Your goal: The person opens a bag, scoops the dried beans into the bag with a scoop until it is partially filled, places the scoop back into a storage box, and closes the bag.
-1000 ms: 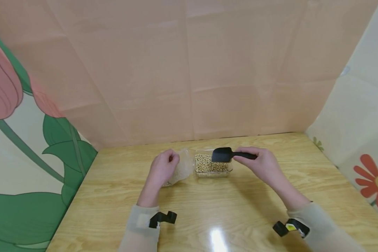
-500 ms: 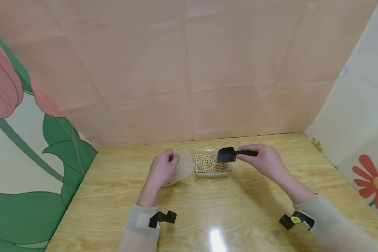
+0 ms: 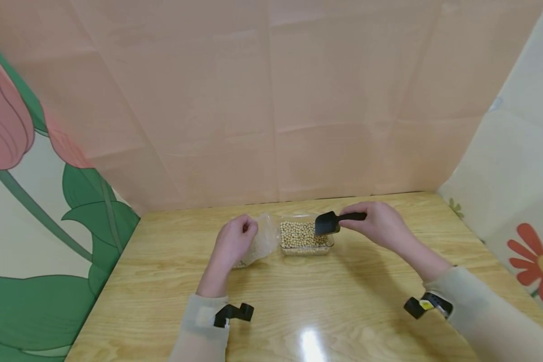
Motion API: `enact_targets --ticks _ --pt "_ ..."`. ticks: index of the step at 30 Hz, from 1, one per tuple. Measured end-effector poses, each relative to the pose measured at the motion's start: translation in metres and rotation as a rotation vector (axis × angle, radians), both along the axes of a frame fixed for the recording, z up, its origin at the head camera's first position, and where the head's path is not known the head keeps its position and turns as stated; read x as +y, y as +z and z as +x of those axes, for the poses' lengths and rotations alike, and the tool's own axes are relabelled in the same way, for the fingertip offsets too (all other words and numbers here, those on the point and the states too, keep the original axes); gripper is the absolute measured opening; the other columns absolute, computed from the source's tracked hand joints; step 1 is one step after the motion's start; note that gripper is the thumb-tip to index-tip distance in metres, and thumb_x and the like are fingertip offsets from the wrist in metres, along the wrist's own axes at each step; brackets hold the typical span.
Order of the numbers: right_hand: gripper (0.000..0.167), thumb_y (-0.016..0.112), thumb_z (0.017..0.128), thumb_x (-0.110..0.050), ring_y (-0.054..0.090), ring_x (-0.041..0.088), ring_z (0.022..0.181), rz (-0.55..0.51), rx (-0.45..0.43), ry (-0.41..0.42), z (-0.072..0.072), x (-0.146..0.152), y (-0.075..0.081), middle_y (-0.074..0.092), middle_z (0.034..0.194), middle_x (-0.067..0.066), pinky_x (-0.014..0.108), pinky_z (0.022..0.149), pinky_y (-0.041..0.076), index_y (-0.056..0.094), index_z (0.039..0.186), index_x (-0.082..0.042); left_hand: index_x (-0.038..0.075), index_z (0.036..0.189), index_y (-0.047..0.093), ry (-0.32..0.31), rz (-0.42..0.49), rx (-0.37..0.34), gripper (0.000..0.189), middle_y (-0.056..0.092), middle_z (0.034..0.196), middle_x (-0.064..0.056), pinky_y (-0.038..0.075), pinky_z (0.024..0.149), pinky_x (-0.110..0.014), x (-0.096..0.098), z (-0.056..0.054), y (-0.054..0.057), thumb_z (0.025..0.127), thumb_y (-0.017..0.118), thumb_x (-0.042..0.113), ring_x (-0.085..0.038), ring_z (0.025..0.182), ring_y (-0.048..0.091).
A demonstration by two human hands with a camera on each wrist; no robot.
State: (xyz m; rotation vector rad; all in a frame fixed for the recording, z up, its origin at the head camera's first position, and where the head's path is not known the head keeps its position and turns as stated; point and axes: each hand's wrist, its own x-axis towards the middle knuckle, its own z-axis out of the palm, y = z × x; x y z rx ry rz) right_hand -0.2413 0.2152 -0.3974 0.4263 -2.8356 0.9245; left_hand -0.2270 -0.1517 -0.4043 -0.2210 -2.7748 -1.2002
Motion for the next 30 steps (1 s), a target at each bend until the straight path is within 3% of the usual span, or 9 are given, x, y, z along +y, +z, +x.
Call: enact_targets --ticks 18,26,30 --pt "0.021 0.086 0.097 -0.035 0.059 0.018 0.070 0.045 -0.050 0.018 -0.012 -0.014 -0.005 0.080 0.099 0.001 0.039 0.066 0.045 0.086 0.112 -0.020 0.012 0.094 0.069 -0.008 0.007 0.006 0.024 0.060 0.078 -0.002 0.045 0.065 -0.037 -0.001 -0.001 -0.001 0.113 0.057 0.021 -0.019 0.067 0.053" --pt "0.021 0.085 0.098 -0.032 0.072 0.021 0.090 0.054 -0.049 0.028 -0.018 -0.019 -0.011 0.082 0.112 0.007 0.047 0.080 0.054 0.085 0.114 -0.018 0.012 0.094 0.068 -0.011 0.010 0.011 0.024 0.059 0.078 -0.002 0.045 0.065 -0.036 -0.001 0.000 -0.001 0.113 0.056 0.020 -0.019 0.067 0.053" --pt "0.021 0.085 0.099 -0.031 0.073 0.022 0.092 0.034 -0.073 0.033 -0.021 -0.020 -0.014 0.082 0.114 0.008 0.048 0.082 0.054 0.085 0.115 -0.017 0.011 0.095 0.068 -0.013 0.011 0.006 0.024 0.059 0.078 -0.003 0.045 0.065 -0.037 -0.002 0.000 -0.001 0.113 0.056 0.021 -0.019 0.066 0.052"
